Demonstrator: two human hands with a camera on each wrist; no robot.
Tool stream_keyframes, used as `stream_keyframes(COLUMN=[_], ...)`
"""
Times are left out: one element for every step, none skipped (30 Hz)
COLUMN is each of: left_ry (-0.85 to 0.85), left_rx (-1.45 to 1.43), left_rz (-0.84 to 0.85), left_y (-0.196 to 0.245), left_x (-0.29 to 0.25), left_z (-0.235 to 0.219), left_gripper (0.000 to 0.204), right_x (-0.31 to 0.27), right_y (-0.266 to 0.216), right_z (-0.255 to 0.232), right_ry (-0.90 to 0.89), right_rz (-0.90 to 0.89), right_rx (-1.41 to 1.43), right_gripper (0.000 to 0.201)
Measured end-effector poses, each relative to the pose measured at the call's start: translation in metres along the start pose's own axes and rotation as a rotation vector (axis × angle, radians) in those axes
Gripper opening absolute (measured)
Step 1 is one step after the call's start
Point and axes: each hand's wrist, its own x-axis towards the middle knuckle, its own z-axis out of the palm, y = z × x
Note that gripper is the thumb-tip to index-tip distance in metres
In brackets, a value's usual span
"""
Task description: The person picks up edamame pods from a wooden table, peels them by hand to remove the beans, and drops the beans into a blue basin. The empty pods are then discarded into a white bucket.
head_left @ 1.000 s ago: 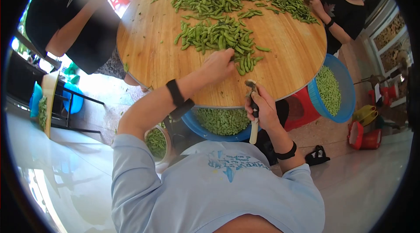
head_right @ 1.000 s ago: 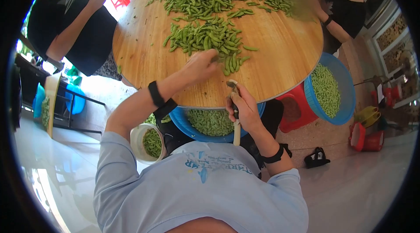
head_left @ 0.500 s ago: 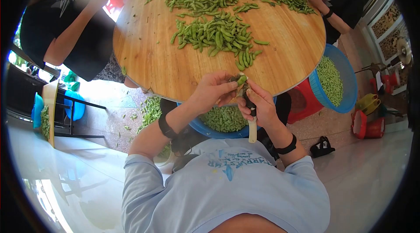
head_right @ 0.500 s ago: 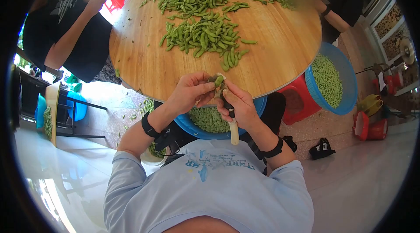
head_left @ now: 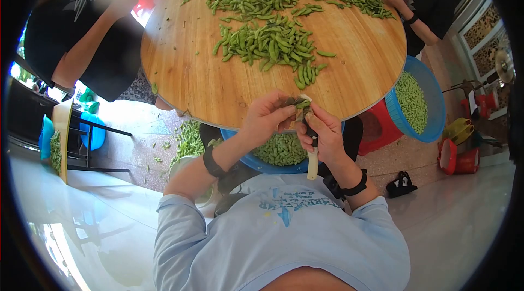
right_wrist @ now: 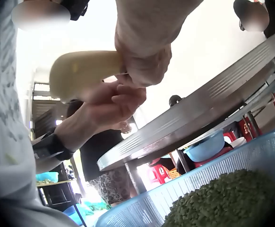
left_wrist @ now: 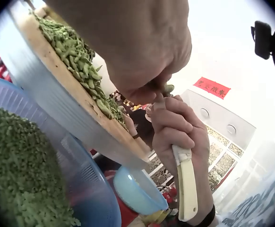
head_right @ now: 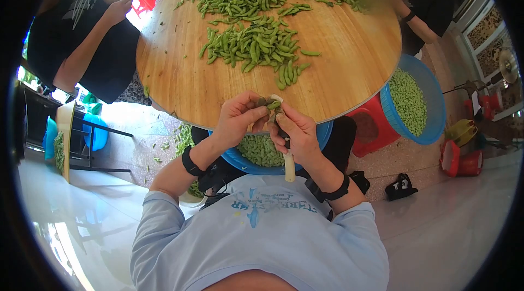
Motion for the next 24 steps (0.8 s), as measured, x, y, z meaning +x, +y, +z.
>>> stream_keyframes(left_ry=[-0.024,-0.047,-0.047,-0.099,-0.149,-0.149,-0.120,-0.090,-0.091,-0.077,-0.062,-0.061,-0.030,0.003,0.004,-0.010,-0.026,-0.025,0.031,0.082,0.082,0.058,0.033,0.032], left_rx=[-0.136,-0.272,-0.271,-0.452,-0.635,-0.636,-0.542,-0.448,-0.448,-0.169,0.109,0.110,0.534,0.953,0.954,1.003,1.051,1.051,0.652,0.238,0.237,0.294,0.351,0.351], left_rz=[-0.078,-0.157,-0.157,-0.288,-0.421,-0.421,-0.422,-0.422,-0.421,-0.274,-0.124,-0.125,0.147,0.424,0.421,0.498,0.577,0.579,0.170,-0.226,-0.226,-0.201,-0.176,-0.176], left_y=[0.000,0.001,0.005,0.010,0.012,0.011,0.009,0.008,0.009,0.011,0.012,0.012,0.012,0.012,0.013,0.014,0.015,0.020,0.028,0.031,0.028,0.022,0.017,0.014], left_x=[0.002,0.003,0.004,0.003,0.001,0.002,0.003,0.004,0.004,0.004,0.003,0.000,-0.002,-0.003,-0.004,-0.003,-0.003,-0.004,-0.005,-0.007,-0.009,-0.010,-0.012,-0.014], left_z=[-0.002,-0.004,-0.007,-0.008,-0.009,-0.009,-0.010,-0.009,-0.007,-0.004,-0.002,-0.001,-0.001,-0.001,-0.001,-0.001,-0.001,0.002,0.006,0.009,0.009,0.008,0.007,0.008], left_gripper=[0.009,0.009,0.009,0.011,0.014,0.014,0.012,0.011,0.011,0.012,0.013,0.013,0.013,0.013,0.013,0.012,0.013,0.013,0.015,0.017,0.017,0.018,0.020,0.020], right_x=[0.001,0.001,0.001,0.000,-0.002,-0.003,-0.003,-0.003,-0.003,-0.003,-0.003,-0.002,-0.001,-0.001,-0.001,-0.001,0.000,-0.001,-0.002,-0.002,-0.002,-0.002,-0.001,0.000], right_y=[-0.001,-0.003,-0.005,-0.008,-0.009,-0.009,-0.008,-0.008,-0.008,-0.006,-0.005,-0.005,-0.005,-0.005,-0.003,-0.001,0.000,-0.001,0.000,0.000,0.000,0.001,0.001,0.002], right_z=[-0.004,-0.007,-0.009,-0.012,-0.013,-0.014,-0.015,-0.016,-0.015,-0.013,-0.011,-0.010,-0.009,-0.008,-0.009,-0.011,-0.011,-0.010,-0.009,-0.007,-0.007,-0.007,-0.007,-0.005], right_ry=[-0.023,-0.047,-0.048,-0.114,-0.179,-0.178,-0.135,-0.091,-0.092,-0.037,0.017,0.017,-0.009,-0.034,-0.034,-0.028,-0.023,-0.024,-0.024,-0.024,-0.024,0.026,0.076,0.077], right_rz=[0.052,0.104,0.103,0.150,0.198,0.199,0.207,0.215,0.215,0.212,0.211,0.212,0.218,0.225,0.227,0.218,0.207,0.206,0.172,0.139,0.140,0.105,0.070,0.069], right_rx=[0.076,0.153,0.153,0.239,0.325,0.324,0.327,0.330,0.329,0.313,0.298,0.299,0.310,0.320,0.322,0.316,0.309,0.308,0.248,0.188,0.188,0.089,-0.010,-0.010], right_gripper=[0.031,0.031,0.031,0.030,0.029,0.029,0.027,0.025,0.025,0.023,0.022,0.022,0.021,0.020,0.020,0.021,0.022,0.022,0.023,0.025,0.025,0.026,0.027,0.027])
